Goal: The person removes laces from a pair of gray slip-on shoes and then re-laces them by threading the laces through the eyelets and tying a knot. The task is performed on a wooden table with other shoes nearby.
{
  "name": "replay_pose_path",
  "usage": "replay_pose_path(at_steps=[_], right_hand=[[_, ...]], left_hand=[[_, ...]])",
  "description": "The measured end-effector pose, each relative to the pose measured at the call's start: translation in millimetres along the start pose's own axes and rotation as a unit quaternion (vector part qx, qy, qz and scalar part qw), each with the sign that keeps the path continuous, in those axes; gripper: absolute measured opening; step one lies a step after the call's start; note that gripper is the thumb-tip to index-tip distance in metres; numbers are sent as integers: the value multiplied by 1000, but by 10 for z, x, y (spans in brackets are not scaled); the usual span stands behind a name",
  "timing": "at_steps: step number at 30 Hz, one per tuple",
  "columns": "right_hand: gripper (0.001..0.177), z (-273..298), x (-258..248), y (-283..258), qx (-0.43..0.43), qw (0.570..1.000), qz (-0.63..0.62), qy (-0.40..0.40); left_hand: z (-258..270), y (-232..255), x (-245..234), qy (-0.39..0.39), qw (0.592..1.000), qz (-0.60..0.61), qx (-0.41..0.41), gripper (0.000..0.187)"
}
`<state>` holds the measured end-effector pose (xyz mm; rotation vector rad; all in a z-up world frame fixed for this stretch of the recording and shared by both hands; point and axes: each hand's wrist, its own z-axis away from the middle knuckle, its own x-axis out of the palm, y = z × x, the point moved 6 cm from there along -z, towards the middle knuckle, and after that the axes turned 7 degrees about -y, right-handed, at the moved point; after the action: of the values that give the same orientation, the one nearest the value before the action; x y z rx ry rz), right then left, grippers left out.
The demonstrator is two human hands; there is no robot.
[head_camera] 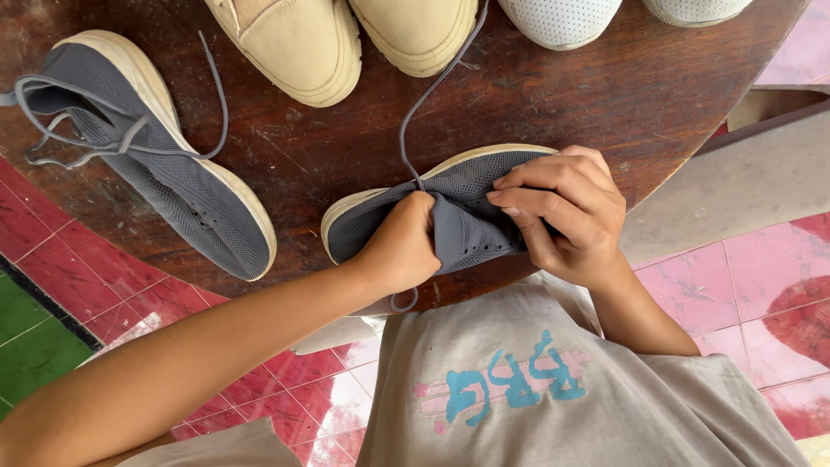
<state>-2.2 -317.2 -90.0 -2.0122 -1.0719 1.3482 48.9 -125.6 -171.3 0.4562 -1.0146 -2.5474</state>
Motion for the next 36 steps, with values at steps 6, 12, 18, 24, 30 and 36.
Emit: replay_pose_path(at_steps=[6, 12, 18, 24, 30, 36], right_hand=[[12, 21, 1, 10, 4, 1000, -8, 9], [12, 14, 10, 14, 3, 1000, -6, 7], [22, -65, -91, -83, 0, 998, 44, -34], [37, -68, -56, -355, -14, 990, 88, -110], [34, -174, -55, -548, -59, 995, 34, -73], [29, -241, 142, -866, -146, 986, 23, -71]], left_hand=[[-22, -1, -30, 27, 999, -33, 4, 24], [-34, -90, -10, -6, 998, 69, -10, 35], [25, 134, -73, 40, 999, -27, 6, 19], [395, 664, -289, -21, 988, -5, 152, 16], [1134, 1056, -545, 191, 923, -206, 263, 20], [1296, 948, -481, 131, 960, -32, 247, 18]])
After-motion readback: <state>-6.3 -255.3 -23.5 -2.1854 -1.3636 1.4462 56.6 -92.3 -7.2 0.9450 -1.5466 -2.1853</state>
